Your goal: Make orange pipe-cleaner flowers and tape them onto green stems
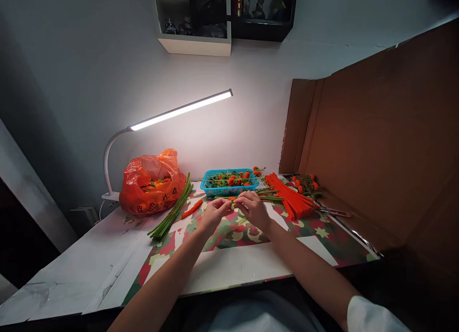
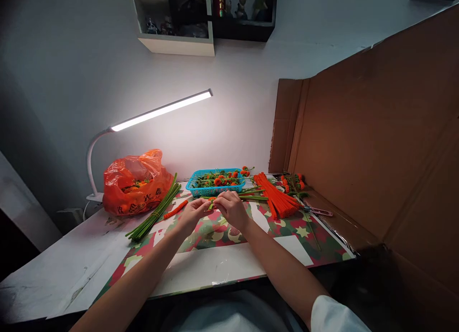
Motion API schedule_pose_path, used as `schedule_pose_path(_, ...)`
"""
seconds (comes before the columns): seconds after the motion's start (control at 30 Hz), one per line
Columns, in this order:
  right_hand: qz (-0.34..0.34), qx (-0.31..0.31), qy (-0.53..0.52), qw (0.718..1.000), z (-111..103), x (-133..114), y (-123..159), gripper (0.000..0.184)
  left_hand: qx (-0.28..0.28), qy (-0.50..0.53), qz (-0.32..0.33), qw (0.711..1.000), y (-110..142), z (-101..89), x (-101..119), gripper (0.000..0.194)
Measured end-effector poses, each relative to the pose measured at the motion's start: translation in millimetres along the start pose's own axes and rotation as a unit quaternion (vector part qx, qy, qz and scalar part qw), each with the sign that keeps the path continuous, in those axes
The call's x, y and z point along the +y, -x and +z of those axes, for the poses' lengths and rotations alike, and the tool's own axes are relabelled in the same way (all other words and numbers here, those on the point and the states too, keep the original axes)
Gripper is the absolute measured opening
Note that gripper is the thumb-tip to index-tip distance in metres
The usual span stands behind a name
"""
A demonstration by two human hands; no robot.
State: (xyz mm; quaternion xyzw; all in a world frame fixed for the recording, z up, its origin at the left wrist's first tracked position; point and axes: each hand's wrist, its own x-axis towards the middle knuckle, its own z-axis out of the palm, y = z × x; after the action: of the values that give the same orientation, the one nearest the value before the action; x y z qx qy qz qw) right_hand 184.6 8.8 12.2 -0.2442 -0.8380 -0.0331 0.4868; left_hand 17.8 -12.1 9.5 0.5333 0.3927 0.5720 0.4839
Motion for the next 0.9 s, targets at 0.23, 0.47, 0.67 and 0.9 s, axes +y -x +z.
schedule_pose_path(0.23, -0.025, -0.015, 0.013, 0.999, 0, 5, -2, 0.018, -0.005, -0.001, -0.023, 1.000, -2, -4.7, -1, 0.035)
schedule_pose_path(0.47, 0.104, 0.004, -0.070, 0.992, 9, -7, 0, 0.017, -0.008, -0.046, 0.019, 0.999, -1, -2.6, -2, 0.034)
schedule_pose_path(0.67, 0.407, 0.026, -0.421, 0.810, 30, -17, -1, 0.027, 0.068, -0.238, 0.230, 0.941, 7, 4.1, 1, 0.027)
schedule_pose_path(0.9, 0.546, -0.108, -0.635, 0.536, 16, -18, -7, 0.025, 0.070, -0.273, 0.338, 0.898, 12, 7.2, 0, 0.022)
